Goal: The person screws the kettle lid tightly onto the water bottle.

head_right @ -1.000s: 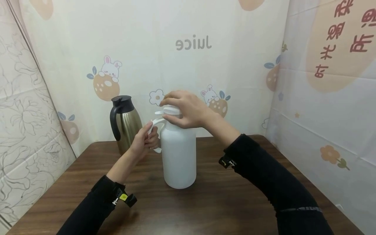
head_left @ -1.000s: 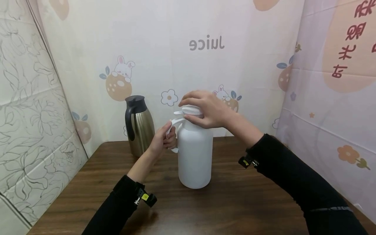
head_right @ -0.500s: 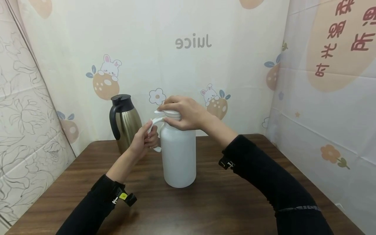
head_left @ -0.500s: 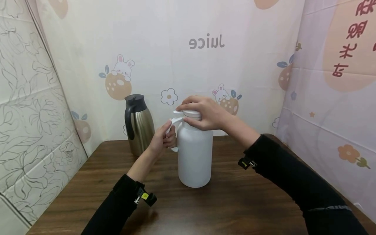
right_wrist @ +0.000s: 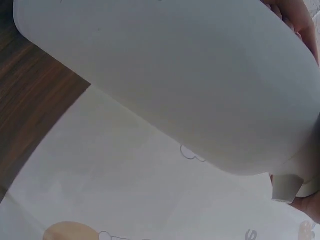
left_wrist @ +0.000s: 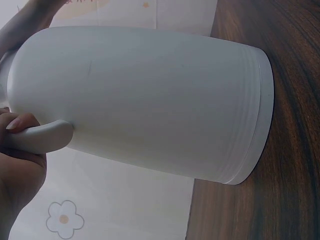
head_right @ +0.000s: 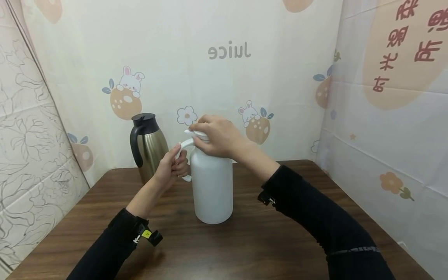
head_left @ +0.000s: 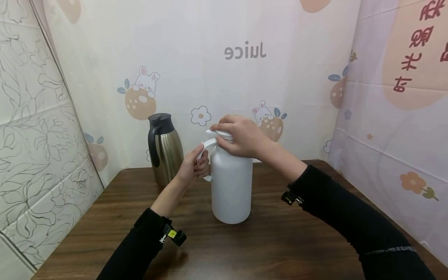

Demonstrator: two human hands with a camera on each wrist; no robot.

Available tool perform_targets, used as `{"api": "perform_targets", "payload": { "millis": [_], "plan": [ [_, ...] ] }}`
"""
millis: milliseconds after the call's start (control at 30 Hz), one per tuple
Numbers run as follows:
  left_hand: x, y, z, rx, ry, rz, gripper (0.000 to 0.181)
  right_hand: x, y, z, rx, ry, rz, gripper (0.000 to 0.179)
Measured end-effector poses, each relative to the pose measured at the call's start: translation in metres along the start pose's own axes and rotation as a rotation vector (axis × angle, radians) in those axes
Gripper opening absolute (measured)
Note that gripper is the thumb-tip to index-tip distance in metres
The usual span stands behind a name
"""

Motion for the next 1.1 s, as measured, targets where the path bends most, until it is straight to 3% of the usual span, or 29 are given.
{"api": "perform_targets", "payload": {
  "millis": [200,433,567,933,1033,1100],
  "plan": [
    [-0.001,0.001,0.002,-0.003,-0.02,-0.005,0.052,0.003,-0.003,-0.004,0.031,0.095,-0.105,0.031],
    [0.0,0.0,0.005,-0.005,-0.044,-0.016,0.051,0.009,-0.007,-0.009,0.049,0.266,-0.28,0.034],
    [0.0,0.0,0.006,-0.007,-0.054,-0.025,0.05,0.013,-0.009,-0.01,0.056,0.339,-0.327,0.031],
    [-0.001,-0.001,0.003,0.003,-0.04,-0.022,0.05,0.01,-0.008,-0.004,0.217,0.239,-0.416,0.052],
    [-0.001,-0.001,0.003,0.015,-0.032,-0.024,0.05,0.009,-0.008,0.002,0.197,0.214,-0.379,0.057],
    [0.0,-0.002,0.002,0.023,-0.028,-0.025,0.051,0.009,-0.011,0.009,0.136,0.187,-0.323,0.054]
  ]
}}
Point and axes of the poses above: each hand's wrist, its own y-axis away from the middle knuckle, its own z-axis out of the back of the hand, x = y × z, the point moved 8 cm from there along -y, towards the middle knuckle, and after that the axes turned 5 degrees about -x, right-handed, at the moved point
